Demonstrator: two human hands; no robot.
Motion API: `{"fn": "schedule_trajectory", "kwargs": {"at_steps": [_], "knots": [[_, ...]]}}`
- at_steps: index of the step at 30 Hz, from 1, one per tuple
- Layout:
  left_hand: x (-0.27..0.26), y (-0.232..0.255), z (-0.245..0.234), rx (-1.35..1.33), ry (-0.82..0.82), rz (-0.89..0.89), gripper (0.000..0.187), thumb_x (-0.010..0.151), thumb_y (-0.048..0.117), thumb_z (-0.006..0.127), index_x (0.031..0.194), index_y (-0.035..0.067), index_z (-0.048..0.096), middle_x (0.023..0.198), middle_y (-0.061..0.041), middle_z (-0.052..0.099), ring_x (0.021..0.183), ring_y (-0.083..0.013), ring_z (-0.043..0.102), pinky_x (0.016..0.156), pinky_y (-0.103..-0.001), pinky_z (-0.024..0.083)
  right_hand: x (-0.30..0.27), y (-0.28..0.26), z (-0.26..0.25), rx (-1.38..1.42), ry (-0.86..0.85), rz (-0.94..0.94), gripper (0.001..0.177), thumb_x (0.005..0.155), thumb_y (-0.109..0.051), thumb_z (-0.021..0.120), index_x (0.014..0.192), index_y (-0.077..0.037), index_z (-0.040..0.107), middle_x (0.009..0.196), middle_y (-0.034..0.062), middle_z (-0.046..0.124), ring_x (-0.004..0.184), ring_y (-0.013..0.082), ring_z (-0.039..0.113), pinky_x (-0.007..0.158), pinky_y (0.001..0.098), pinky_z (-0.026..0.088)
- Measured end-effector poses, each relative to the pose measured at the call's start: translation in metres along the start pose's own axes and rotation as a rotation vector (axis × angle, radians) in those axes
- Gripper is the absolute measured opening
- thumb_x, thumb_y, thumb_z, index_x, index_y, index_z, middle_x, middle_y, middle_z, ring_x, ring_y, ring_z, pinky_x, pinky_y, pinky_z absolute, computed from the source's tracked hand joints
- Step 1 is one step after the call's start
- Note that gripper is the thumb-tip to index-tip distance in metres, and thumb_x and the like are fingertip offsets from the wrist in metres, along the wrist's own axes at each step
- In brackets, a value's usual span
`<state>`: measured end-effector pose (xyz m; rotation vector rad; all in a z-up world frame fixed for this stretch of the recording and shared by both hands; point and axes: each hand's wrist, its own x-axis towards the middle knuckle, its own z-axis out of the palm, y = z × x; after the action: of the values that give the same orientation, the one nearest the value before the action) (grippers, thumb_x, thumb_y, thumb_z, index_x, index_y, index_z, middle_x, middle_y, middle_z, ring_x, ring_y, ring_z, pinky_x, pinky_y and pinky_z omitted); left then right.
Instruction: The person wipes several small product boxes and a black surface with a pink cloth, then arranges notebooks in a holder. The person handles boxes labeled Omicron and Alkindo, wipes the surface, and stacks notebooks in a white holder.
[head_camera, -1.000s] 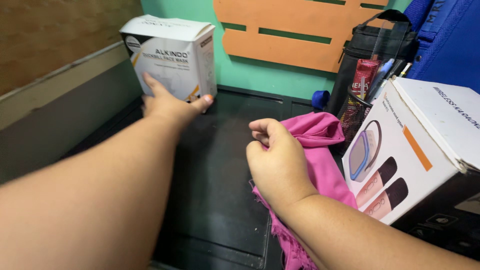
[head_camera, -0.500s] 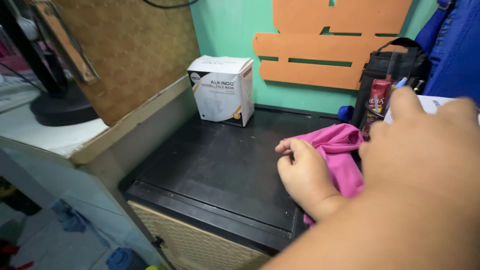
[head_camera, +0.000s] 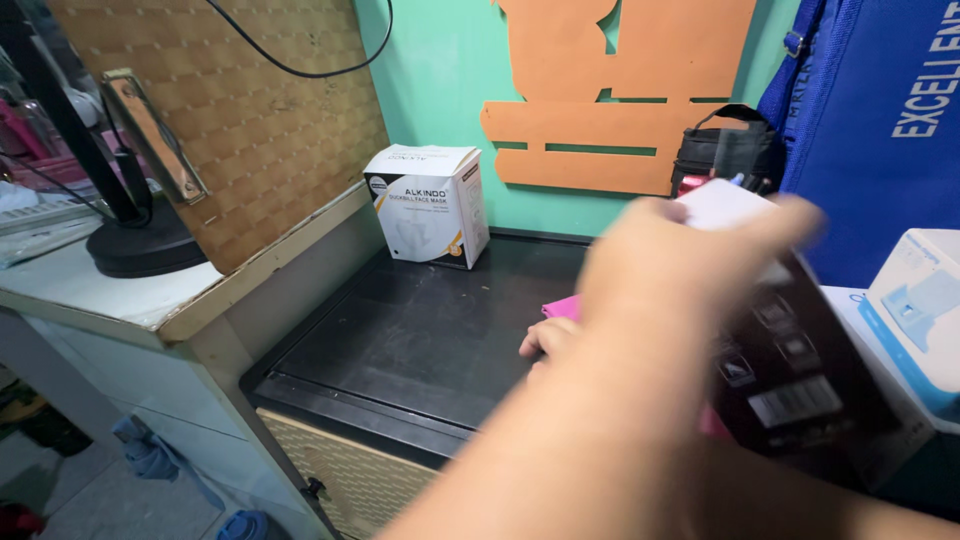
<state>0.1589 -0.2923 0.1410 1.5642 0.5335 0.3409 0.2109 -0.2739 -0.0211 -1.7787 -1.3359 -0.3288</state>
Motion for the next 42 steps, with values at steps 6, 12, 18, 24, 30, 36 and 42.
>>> {"fn": "schedule_trajectory", "kwargs": {"at_steps": [6,12,18,24,30,36,42], "knots": [[0.002,0.043,-0.092,-0.096,-0.148,0.4,0.037,0.08,0.041,0.063,0.101,0.013,0.075,0.082,-0.007,0.076,0.069,-0.0196,0.072,0.067,-0.041,0.06,-0.006,0.004,-0.005,0.105,-0.058,0.071,0.021,0.082,-0.006,0.064,0.103,-0.005,0.068,0.107,0.0138,0.073,0.099,0.0257,0.072,0.085,0.0345,0.056],[-0.044,0.078,-0.184,0.035,0.03,0.233,0.042,0.078,0.041,0.064,0.108,0.014,0.074,0.095,-0.008,0.08,0.083,-0.0211,0.076,0.086,-0.044,0.061,0.023,0.021,-0.018,0.651,-0.05,0.522,0.023,0.094,-0.012,0.058,0.114,-0.008,0.068,0.111,0.0082,0.071,0.105,0.023,0.066,0.095,0.0359,0.052],[-0.053,0.062,-0.237,0.21,-0.147,0.143,0.059,0.081,0.039,0.067,0.131,0.006,0.069,0.121,-0.009,0.076,0.11,-0.0222,0.069,0.1,-0.049,0.053,0.059,-0.012,-0.082,1.741,-0.475,0.579,0.059,0.094,-0.041,0.066,0.134,0.001,0.055,0.13,0.0166,0.069,0.122,0.0311,0.062,0.103,0.0478,0.05],[-0.026,0.027,-0.268,0.057,-0.556,0.062,0.076,0.083,0.039,0.068,0.152,0.009,0.055,0.144,-0.017,0.061,0.132,-0.0336,0.056,0.103,-0.058,0.043,0.076,-0.041,-0.113,1.545,-0.786,0.489,0.063,0.09,-0.027,0.077,0.143,-0.002,0.054,0.128,0.0177,0.068,0.117,0.0273,0.067,0.103,0.0504,0.052],[0.018,0.002,-0.268,0.121,-0.076,0.098,0.079,0.09,0.051,0.066,0.159,0.014,0.051,0.157,-0.014,0.047,0.137,-0.0296,0.05,0.11,-0.056,0.039,0.11,-0.018,-0.116,1.187,-0.485,0.414,0.066,0.085,-0.018,0.075,0.145,0.0,0.053,0.128,0.0145,0.069,0.115,0.0257,0.069,0.099,0.0476,0.056],[0.079,-0.052,-0.244,0.13,0.288,-0.019,0.08,0.091,0.044,0.059,0.16,0.027,0.021,0.166,-0.007,0.027,0.153,-0.0305,0.029,0.118,-0.058,0.033,0.15,0.001,-0.084,0.7,-0.028,0.557,0.093,0.078,-0.003,0.077,0.155,-0.026,0.029,0.139,0.0048,0.06,0.127,0.0254,0.063,0.094,0.0659,0.051],[0.125,-0.076,-0.231,0.276,0.262,-0.085,0.094,0.093,0.038,0.058,0.164,0.039,-0.003,0.17,-0.011,0.022,0.153,-0.0383,0.028,0.117,-0.061,0.029,0.161,0.044,-0.049,0.643,0.061,0.622,0.095,0.078,0.002,0.078,0.151,-0.029,0.026,0.143,0.0029,0.057,0.129,0.0242,0.059,0.095,0.068,0.046]]}}
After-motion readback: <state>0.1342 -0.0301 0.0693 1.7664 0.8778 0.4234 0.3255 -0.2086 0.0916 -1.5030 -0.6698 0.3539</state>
